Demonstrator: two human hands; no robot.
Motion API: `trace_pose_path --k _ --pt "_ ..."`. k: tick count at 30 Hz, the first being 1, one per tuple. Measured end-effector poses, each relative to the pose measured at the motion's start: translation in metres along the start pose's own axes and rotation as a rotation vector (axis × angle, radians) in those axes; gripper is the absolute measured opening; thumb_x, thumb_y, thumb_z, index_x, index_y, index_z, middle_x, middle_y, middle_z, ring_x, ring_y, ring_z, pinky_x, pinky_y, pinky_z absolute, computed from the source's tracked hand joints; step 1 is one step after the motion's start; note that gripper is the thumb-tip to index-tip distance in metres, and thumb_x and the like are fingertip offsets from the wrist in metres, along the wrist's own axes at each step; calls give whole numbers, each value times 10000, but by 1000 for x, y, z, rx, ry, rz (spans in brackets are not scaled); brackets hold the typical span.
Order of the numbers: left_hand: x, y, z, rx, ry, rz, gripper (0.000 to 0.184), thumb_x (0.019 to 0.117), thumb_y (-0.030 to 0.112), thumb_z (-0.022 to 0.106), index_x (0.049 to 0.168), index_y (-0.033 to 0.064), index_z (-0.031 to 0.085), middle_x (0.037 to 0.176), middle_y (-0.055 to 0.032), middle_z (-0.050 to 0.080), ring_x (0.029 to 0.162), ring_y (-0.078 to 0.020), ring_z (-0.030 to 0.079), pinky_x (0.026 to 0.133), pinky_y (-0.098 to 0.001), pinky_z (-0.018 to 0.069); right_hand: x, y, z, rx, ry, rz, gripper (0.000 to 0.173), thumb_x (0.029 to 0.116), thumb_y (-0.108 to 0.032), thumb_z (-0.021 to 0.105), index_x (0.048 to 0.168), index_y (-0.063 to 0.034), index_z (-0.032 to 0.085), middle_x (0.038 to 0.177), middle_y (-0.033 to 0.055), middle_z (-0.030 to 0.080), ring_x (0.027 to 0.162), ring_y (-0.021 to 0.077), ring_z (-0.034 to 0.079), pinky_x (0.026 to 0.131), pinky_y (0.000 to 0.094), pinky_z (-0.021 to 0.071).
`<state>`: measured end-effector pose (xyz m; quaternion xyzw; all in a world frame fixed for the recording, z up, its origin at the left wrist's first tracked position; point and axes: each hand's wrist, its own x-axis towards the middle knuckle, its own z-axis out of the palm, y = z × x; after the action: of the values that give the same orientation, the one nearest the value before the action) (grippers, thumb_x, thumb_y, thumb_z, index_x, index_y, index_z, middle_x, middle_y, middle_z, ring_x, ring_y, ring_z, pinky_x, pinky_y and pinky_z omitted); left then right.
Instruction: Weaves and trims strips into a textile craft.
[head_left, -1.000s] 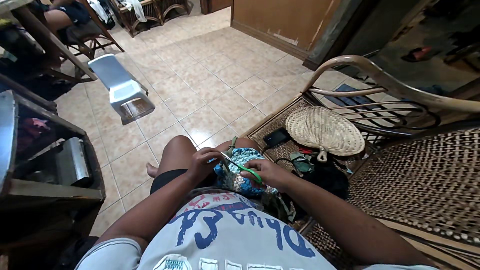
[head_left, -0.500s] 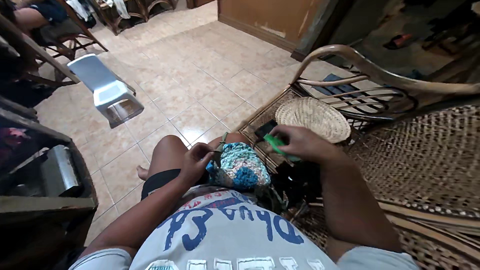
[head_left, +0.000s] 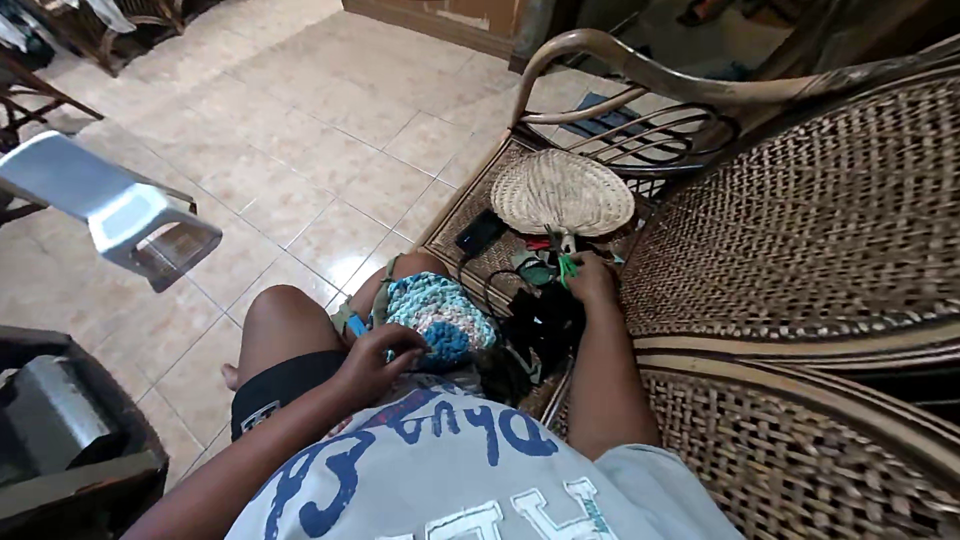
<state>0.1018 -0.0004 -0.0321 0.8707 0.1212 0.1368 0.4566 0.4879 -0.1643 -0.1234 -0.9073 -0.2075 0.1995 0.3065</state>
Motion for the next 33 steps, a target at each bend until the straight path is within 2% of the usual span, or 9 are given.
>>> trace_pose_path --k 3,6,9,12,14,19,22,26,33 --pt "3 -3 1 59 -54 -43 215 990 139 620 1108 -16 712 1058 -111 709 952 -75 678 898 -234 560 7 11 23 89 89 -30 497 920 -16 685 1399 -7 552 1210 276 680 1109 493 653 948 679 486" --pt "7 -5 2 77 -68 -94 230 995 156 620 1119 -16 708 1054 -119 702 945 -81 675 891 -237 559 12 7 38 98 107 -79 511 918 -13 679 1411 -13 548 1257 291 651 1145 502 630 969 673 477" --pt "9 -5 3 72 -91 -135 243 1000 179 620 1131 -7 707 1059 -108 703 949 -74 673 893 -231 556 23 -4 56 3 63 -222 542 875 -19 708 1401 -40 582 1302 326 606 1218 537 569 998 704 446" --pt "11 -5 3 76 -122 -167 256 1006 193 615 1147 -1 705 1076 -120 699 957 -88 670 899 -244 551 32 -18 72 -129 -9 -363 582 845 29 723 1406 -57 595 1371 281 592 1313 513 508 1050 709 390" --pt "12 -6 2 73 -134 -174 261 1011 197 607 1158 3 701 1085 -119 697 956 -89 669 895 -247 552 38 -21 81 -208 -7 -412 557 848 52 699 1388 -48 609 1312 275 630 1289 505 530 1048 700 393" --pt "14 -7 1 76 -200 -223 276 1009 223 616 1164 11 699 1085 -110 698 954 -90 667 897 -266 553 38 -24 74 -156 91 -302 415 906 3 653 1321 -16 641 1181 327 660 1157 539 599 1005 700 424" --pt "15 -11 0 111 -259 -239 310 984 244 658 1194 17 688 1089 -111 698 972 -105 669 915 -286 552 28 -27 63 -56 106 -199 442 901 -40 687 1337 -25 621 1185 314 662 1130 528 619 956 688 464" --pt "15 -14 0 162 -320 -241 310 949 180 705 1211 16 687 1115 -134 703 1029 -162 680 966 -340 545 12 -32 63 -6 -141 -177 532 880 -89 732 1383 -27 569 1149 276 685 1053 487 665 900 692 497" --pt "9 -31 -4 122 -346 -276 316 927 118 718 1215 -5 674 1095 -125 700 971 -125 675 913 -299 555 -28 -23 94 -298 -803 -203 331 898 -52 737 1180 98 650 1177 329 635 1124 486 606 975 667 447"
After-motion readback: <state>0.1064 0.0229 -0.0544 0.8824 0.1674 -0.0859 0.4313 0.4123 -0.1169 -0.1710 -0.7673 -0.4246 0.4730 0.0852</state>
